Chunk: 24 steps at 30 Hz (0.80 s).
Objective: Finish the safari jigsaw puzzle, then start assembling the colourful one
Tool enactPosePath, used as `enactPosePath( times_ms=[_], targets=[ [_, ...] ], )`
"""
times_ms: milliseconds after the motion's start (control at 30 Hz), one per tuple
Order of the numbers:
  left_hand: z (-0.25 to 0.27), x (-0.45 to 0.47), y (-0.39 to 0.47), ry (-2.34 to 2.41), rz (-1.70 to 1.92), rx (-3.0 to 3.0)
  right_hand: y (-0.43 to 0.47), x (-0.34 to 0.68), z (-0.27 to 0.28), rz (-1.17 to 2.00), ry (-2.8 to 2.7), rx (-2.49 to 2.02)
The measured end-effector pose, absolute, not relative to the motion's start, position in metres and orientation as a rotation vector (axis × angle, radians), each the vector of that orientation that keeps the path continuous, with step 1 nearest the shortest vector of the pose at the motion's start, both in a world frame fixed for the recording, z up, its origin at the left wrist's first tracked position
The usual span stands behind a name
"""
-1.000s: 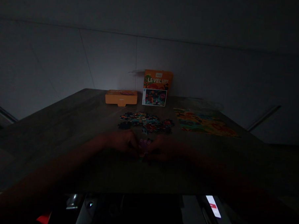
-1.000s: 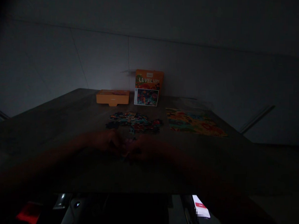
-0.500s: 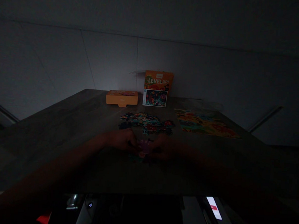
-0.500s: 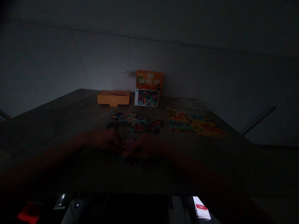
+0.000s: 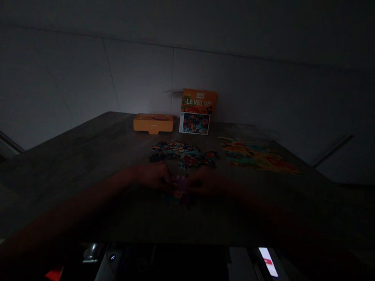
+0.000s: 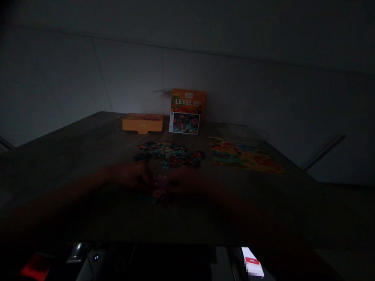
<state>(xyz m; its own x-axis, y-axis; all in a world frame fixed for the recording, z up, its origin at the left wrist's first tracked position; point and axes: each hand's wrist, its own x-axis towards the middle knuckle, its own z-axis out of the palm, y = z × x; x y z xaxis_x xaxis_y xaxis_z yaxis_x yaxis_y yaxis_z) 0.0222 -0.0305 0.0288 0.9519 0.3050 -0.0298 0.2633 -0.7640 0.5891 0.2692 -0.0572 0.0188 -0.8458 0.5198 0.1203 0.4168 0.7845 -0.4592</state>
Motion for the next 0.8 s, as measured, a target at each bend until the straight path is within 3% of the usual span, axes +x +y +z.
enactPosePath(
  times_ms=[267, 500, 800],
  targets=[
    [0.025, 0.021, -0.029, 0.385, 0.113, 2.414, -0.043, 0.279, 0.008, 0.31, -2.676, -0.938],
    [0.025, 0.02, -0.029, 0.386, 0.141, 2.415, -0.016, 0.284, -0.006, -0.089, -2.136, -1.351],
    [0.027, 0.023, -0.032, 0.369, 0.145, 2.498, -0.008, 0.284, -0.015, 0.02, -2.268, -1.322]
  ],
)
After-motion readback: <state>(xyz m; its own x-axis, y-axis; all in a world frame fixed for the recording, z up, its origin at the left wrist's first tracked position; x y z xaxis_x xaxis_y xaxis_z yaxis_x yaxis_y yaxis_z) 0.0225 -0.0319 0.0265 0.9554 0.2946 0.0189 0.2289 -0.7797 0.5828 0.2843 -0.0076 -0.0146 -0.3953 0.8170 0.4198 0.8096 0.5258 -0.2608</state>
